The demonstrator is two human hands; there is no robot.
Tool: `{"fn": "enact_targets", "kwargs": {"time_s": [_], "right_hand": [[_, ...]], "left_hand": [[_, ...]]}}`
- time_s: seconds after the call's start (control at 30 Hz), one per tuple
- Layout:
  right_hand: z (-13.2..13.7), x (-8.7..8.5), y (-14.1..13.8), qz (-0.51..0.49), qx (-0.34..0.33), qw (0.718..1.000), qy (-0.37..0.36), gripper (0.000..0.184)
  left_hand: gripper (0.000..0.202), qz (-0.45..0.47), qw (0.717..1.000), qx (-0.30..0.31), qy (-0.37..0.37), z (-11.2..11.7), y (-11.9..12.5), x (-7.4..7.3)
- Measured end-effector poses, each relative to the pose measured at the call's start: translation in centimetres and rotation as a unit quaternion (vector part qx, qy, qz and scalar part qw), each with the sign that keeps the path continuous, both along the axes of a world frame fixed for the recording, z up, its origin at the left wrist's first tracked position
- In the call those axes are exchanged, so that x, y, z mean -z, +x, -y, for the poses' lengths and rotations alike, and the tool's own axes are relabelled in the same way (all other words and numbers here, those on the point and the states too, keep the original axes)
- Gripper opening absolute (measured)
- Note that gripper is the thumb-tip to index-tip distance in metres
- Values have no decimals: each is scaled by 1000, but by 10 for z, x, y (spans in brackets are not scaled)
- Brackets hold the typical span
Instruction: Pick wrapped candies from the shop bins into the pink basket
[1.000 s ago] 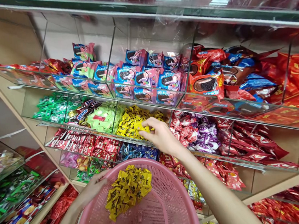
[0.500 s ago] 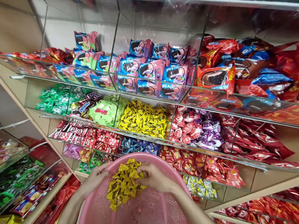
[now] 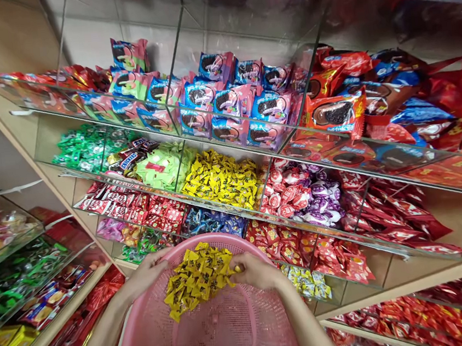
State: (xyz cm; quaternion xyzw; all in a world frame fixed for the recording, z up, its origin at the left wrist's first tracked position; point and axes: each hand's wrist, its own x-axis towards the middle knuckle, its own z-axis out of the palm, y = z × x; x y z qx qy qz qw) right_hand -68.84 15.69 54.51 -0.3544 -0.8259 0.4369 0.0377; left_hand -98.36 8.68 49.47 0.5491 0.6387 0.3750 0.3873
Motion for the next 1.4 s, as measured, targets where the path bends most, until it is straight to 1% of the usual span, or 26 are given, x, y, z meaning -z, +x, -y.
{"fn": "enact_targets", "kwargs": {"time_s": [0.07, 0.17, 0.27, 0.33, 0.4, 0.47, 0.63, 0.8, 0.97, 1.03, 1.13, 1.23, 1.4], "right_hand": [[-4, 3, 10, 9, 21, 1000, -4, 11], [-7, 17, 17, 31, 26, 999, -10, 11], [-10, 33, 17, 45, 24, 999, -13, 14], [-12, 40, 16, 45, 23, 999, -13, 16], [-13, 43, 15, 46, 30, 998, -5, 16], [-13, 42, 14, 42, 42, 998, 9, 15], [-12, 33, 11, 12, 85, 993, 79, 14], [-11, 29, 11, -3, 95, 990, 104, 19], [-10, 27, 14, 23, 124, 983, 136, 21], [-9, 27, 15, 40, 117, 984, 129, 18], [-7, 30, 16, 72, 92, 990, 75, 11], [-6, 36, 14, 95, 79, 992, 34, 9], [-5, 40, 10, 88, 88, 991, 46, 12]], "left_hand": [[51, 4, 1000, -12, -4, 0, 1, -2], [50, 7, 1000, -4, 1, 1, 2, -5], [49, 4, 1000, 14, 6, 0, 1, -6], [49, 2, 1000, 8, 4, -1, 1, -5], [50, 6, 1000, -6, -1, -1, 1, -5], [51, 14, 1000, -13, -5, -1, 1, -5], [52, 12, 1000, 3, -3, -1, 1, -6], [49, 10, 1000, 14, 8, -1, 0, -4], [49, 5, 1000, 10, 7, -1, 0, -4], [49, 5, 1000, 9, 5, -1, 1, -6], [49, 8, 1000, 20, 4, 0, 3, -10], [49, 1, 1000, 30, 4, 0, 4, -13], [49, -3, 1000, 26, 5, -1, 3, -11]]}}
